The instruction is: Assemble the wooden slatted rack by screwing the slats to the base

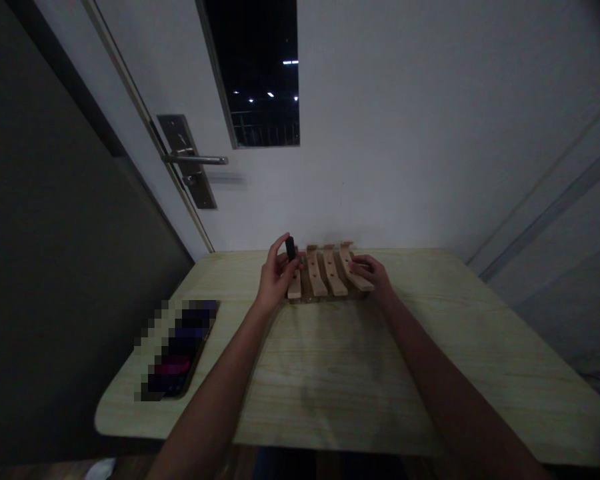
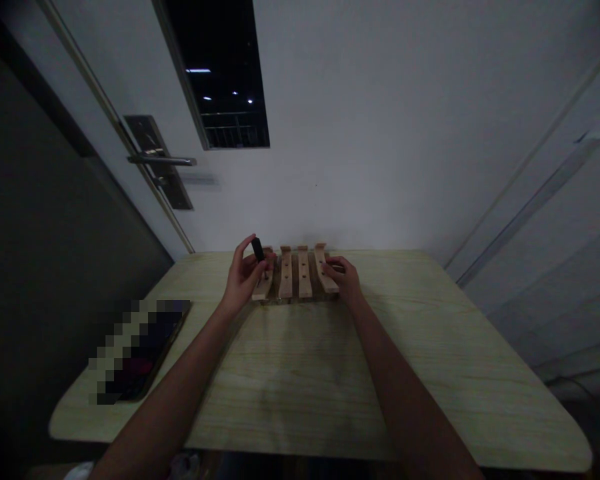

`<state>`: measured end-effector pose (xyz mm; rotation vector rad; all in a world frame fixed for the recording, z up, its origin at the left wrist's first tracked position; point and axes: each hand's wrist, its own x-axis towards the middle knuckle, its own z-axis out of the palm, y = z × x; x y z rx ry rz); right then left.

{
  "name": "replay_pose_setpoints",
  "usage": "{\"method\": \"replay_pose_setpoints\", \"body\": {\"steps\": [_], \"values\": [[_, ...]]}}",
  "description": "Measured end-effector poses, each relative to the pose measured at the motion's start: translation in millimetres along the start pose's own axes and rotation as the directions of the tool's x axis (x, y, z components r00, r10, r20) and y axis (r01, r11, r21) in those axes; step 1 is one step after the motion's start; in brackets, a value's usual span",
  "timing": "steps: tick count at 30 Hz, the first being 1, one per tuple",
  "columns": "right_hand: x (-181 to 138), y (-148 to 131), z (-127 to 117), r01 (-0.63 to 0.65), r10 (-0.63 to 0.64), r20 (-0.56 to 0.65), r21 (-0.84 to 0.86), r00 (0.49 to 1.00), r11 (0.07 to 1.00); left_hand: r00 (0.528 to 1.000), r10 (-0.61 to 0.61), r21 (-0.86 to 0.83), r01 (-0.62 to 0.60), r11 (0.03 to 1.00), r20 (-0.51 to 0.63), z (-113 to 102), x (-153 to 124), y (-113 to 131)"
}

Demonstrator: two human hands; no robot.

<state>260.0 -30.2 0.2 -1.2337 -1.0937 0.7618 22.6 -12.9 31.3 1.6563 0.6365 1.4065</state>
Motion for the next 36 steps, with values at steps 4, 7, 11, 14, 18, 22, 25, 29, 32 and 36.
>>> {"method": "replay_pose_setpoints", "body": {"steps": [4, 7, 11, 14, 18, 22, 25, 29, 32, 36], "values": [[0.4, 1.6, 0.4, -0.021, 0.021, -0.001, 0.028, 1.0, 0.999, 0.999, 0.009, 0.042, -0.011, 0.999, 0.035, 0.2, -2.5, 2.0], [0.0, 0.8, 0.9, -0.015, 0.015, -0.004, 0.037, 1.0, 0.999, 0.999, 0.004, 0.058, -0.006, 0.998, 0.042, -0.6, -3.1, 1.4], [-0.8, -1.4, 1.3, -0.015, 0.015, -0.002, 0.026, 1.0, 1.0, 0.999, 0.021, 0.031, -0.022, 0.999, 0.04, -0.8, -2.3, -0.7], [-0.9, -2.1, 1.6, -0.016, 0.016, -0.011, 0.024, 1.0, 1.0, 0.999, 0.007, 0.018, -0.008, 1.0, 0.032, 0.2, -1.6, -1.6], [-0.8, -2.2, 2.3, -0.007, 0.008, -0.011, 0.03, 1.0, 1.0, 1.0, -0.009, 0.051, 0.008, 0.999, 0.026, 0.7, -2.0, 0.2], [-0.8, -2.4, 2.3, -0.006, 0.007, -0.012, 0.026, 1.0, 1.0, 0.999, -0.013, 0.091, 0.009, 0.996, 0.045, -0.4, -2.6, 2.8], [-0.2, -1.9, 1.4, -0.009, 0.009, 0.008, 0.021, 1.0, 1.0, 0.999, -0.011, 0.09, 0.007, 0.996, 0.044, -1.8, -2.1, 2.3], [0.8, 0.3, 0.9, -0.02, 0.02, 0.004, 0.032, 1.0, 0.999, 0.999, 0.009, 0.059, -0.012, 0.998, 0.05, -3.1, -2.0, -0.1], [0.4, 0.8, 1.6, -0.033, 0.033, -0.005, 0.038, 0.999, 0.999, 0.999, 0.011, 0.044, -0.013, 0.999, 0.052, -3.0, -2.7, -0.6], [-0.9, -1.3, 2.4, -0.003, 0.003, -0.009, 0.018, 1.0, 1.0, 0.997, 0.05, 0.091, -0.056, 0.994, 0.058, -2.9, -1.0, -0.8]]}}
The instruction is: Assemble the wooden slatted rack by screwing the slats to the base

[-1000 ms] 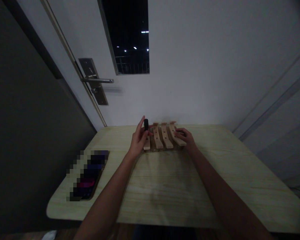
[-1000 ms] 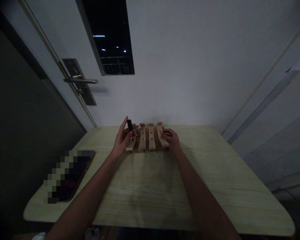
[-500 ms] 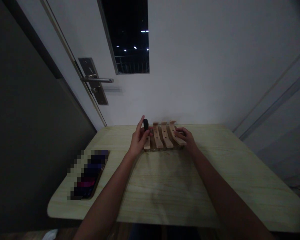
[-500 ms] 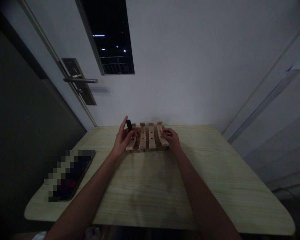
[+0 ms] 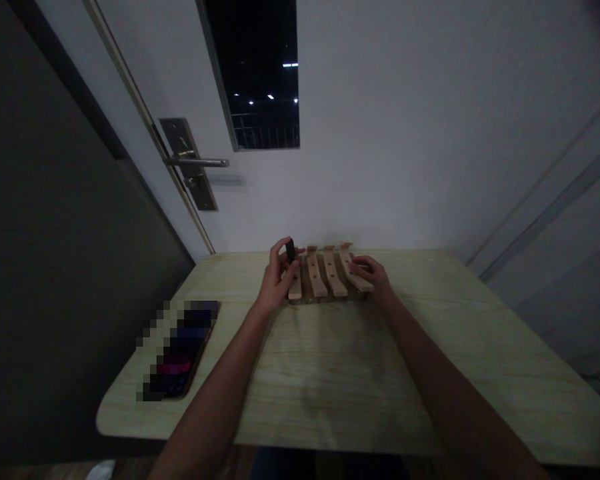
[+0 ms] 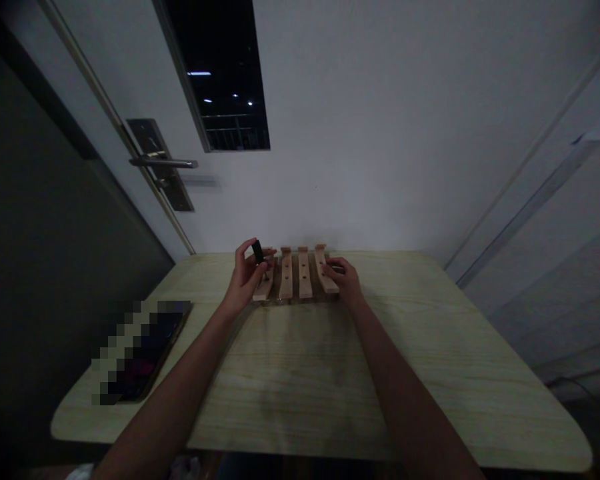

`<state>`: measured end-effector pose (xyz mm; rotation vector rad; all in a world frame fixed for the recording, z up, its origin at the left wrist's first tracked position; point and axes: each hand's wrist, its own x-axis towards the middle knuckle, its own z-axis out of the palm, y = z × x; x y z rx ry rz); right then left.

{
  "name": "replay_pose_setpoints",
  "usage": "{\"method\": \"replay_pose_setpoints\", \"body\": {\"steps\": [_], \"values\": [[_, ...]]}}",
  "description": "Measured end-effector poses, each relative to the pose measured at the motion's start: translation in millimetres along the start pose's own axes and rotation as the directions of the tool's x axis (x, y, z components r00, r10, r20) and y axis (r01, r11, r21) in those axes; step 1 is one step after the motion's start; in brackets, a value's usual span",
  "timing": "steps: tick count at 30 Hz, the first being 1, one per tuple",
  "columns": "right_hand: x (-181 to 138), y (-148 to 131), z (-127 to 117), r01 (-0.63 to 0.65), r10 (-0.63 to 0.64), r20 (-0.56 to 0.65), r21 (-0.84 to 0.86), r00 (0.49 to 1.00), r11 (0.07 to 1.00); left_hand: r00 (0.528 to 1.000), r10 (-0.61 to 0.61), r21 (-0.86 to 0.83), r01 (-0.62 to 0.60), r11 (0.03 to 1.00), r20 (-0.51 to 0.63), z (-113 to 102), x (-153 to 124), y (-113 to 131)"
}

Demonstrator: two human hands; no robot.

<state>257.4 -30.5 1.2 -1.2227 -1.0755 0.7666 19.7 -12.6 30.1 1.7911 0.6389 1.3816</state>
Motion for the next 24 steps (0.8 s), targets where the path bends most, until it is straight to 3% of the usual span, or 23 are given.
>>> {"method": "replay_pose_setpoints", "body": {"steps": [4, 7, 24], "values": [[0.6, 0.3, -0.3, 0.001, -0.001, -0.005, 0.003, 1.0, 1.0, 0.983, 0.12, 0.19, -0.092, 0.977, -0.141, -2.5, 4.4, -2.8], [1.7, 3.0, -1.0, -0.005, 0.005, 0.004, 0.002, 1.0, 1.0, 0.969, 0.168, 0.256, -0.118, 0.959, -0.182, -4.6, 6.1, -3.8], [1.8, 3.5, -1.6, -0.002, 0.002, -0.002, -0.007, 1.0, 1.0, 0.984, 0.14, 0.251, -0.108, 0.962, -0.112, -5.6, 3.5, -0.4]]}}
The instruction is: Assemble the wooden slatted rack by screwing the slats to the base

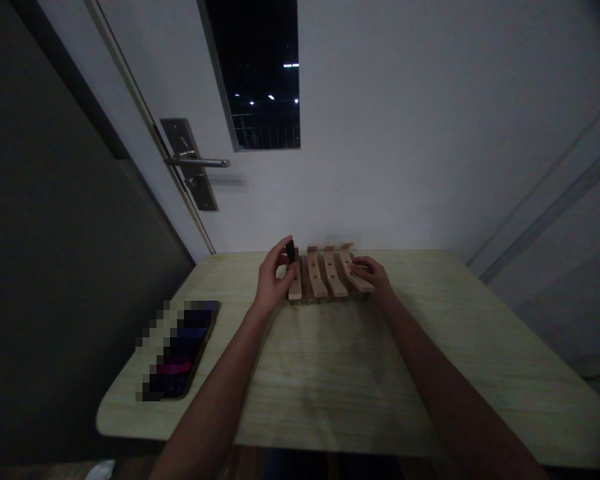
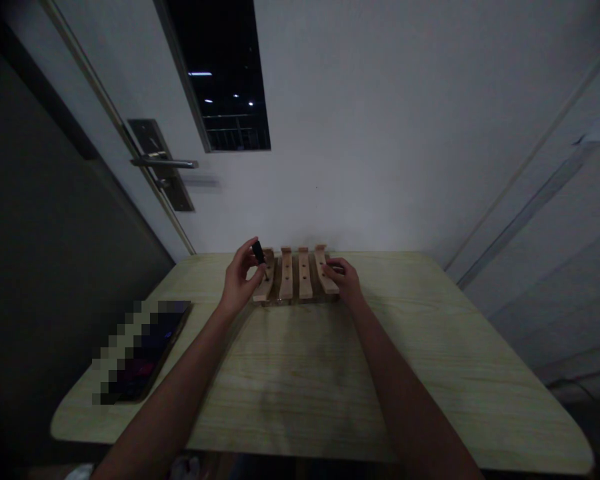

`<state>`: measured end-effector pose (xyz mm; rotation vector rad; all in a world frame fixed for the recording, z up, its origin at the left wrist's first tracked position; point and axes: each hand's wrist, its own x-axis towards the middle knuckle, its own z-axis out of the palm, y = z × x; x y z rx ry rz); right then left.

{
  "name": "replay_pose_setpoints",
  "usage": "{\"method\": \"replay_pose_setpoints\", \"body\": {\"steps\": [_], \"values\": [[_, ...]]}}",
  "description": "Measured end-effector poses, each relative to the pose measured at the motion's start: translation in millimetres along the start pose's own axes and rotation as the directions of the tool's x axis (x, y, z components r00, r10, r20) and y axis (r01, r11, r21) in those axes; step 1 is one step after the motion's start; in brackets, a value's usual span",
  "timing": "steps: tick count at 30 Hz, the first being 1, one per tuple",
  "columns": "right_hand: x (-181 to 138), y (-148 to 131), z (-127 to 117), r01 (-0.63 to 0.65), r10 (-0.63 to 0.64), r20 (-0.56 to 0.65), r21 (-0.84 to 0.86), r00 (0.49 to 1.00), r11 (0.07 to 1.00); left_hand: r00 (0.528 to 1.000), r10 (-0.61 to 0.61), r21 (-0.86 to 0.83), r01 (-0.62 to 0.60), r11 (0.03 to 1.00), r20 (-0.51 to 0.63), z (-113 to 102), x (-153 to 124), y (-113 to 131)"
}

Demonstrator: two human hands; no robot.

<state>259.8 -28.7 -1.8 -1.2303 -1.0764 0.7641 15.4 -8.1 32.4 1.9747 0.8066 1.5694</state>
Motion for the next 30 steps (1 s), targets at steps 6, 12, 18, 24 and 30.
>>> {"method": "replay_pose_setpoints", "body": {"steps": [6, 12, 18, 24, 30], "values": [[-1, -3, 0, 0.017, -0.017, 0.008, -0.034, 1.0, 0.999, 0.999, -0.009, 0.014, 0.01, 1.0, -0.044, 1, 2, -4], [-1, -5, 1, 0.033, -0.033, 0.003, -0.055, 0.999, 0.998, 1.0, -0.003, 0.025, 0.004, 1.0, -0.021, 1, 1, 1], [-1, -2, 1, 0.029, -0.028, 0.008, -0.04, 1.0, 0.999, 0.998, 0.006, -0.048, -0.003, 0.999, 0.069, 1, -1, 7], [-1, -2, -1, 0.029, -0.028, 0.022, -0.042, 0.999, 0.999, 0.998, 0.043, 0.011, -0.042, 0.999, -0.045, 2, 3, 3], [-1, -2, -1, 0.03, -0.03, 0.005, -0.054, 1.0, 0.998, 0.996, 0.047, 0.044, -0.043, 0.998, -0.074, 1, 3, 2]]}}
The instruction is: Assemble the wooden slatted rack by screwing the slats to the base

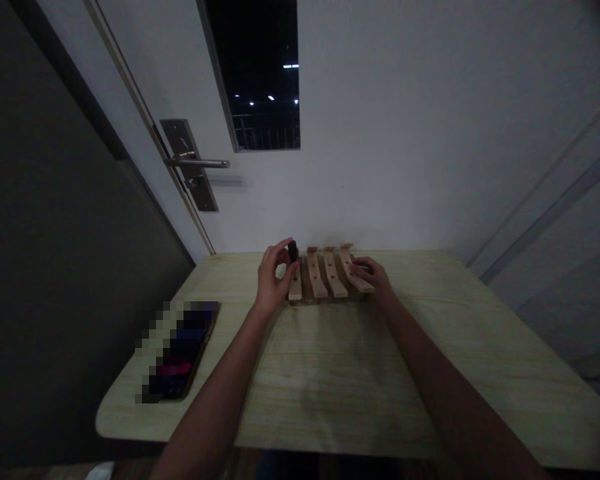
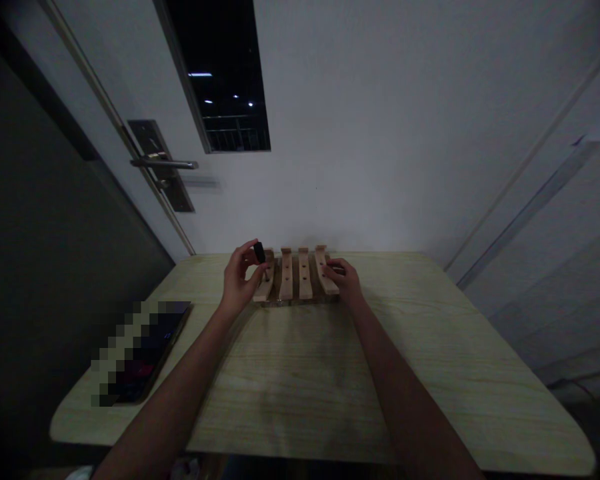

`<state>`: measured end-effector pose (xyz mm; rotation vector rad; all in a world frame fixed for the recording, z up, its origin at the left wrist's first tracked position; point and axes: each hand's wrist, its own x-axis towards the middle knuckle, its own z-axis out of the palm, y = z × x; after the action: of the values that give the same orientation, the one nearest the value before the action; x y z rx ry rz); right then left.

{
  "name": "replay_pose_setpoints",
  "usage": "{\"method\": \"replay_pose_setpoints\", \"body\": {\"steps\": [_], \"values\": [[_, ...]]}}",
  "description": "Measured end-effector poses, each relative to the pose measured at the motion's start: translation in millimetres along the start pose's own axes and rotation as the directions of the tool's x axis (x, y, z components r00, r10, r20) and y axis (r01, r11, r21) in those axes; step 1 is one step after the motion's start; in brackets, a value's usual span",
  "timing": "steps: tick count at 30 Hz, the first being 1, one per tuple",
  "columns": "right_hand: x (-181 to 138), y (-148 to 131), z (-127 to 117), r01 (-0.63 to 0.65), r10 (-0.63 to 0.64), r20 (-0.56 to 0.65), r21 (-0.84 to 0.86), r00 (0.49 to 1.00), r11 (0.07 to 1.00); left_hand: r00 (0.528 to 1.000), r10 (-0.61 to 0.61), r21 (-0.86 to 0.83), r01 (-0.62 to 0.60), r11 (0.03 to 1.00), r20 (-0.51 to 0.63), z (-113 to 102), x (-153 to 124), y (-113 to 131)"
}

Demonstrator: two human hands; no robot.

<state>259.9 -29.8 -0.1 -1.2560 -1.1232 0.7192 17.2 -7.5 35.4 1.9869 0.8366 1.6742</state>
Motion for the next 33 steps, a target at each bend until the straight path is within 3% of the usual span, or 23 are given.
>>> {"method": "replay_pose_setpoints", "body": {"steps": [11, 18, 33], "values": [[-0.8, -3.2, 1.0, -0.04, 0.04, 0.006, 0.047, 0.999, 0.998, 0.998, -0.001, -0.058, 0.005, 0.998, 0.07, -1.0, -1.4, 2.2], [0.2, 0.7, 0.1, -0.021, 0.021, 0.006, 0.024, 1.0, 0.999, 0.999, 0.029, 0.036, -0.028, 0.999, -0.036, -0.5, 0.8, -0.6], [-2.6, -6.9, 0.5, -0.043, 0.042, 0.008, 0.039, 0.999, 0.998, 0.998, 0.054, 0.046, -0.056, 0.997, 0.036, -2.4, -0.9, -1.2]]}}
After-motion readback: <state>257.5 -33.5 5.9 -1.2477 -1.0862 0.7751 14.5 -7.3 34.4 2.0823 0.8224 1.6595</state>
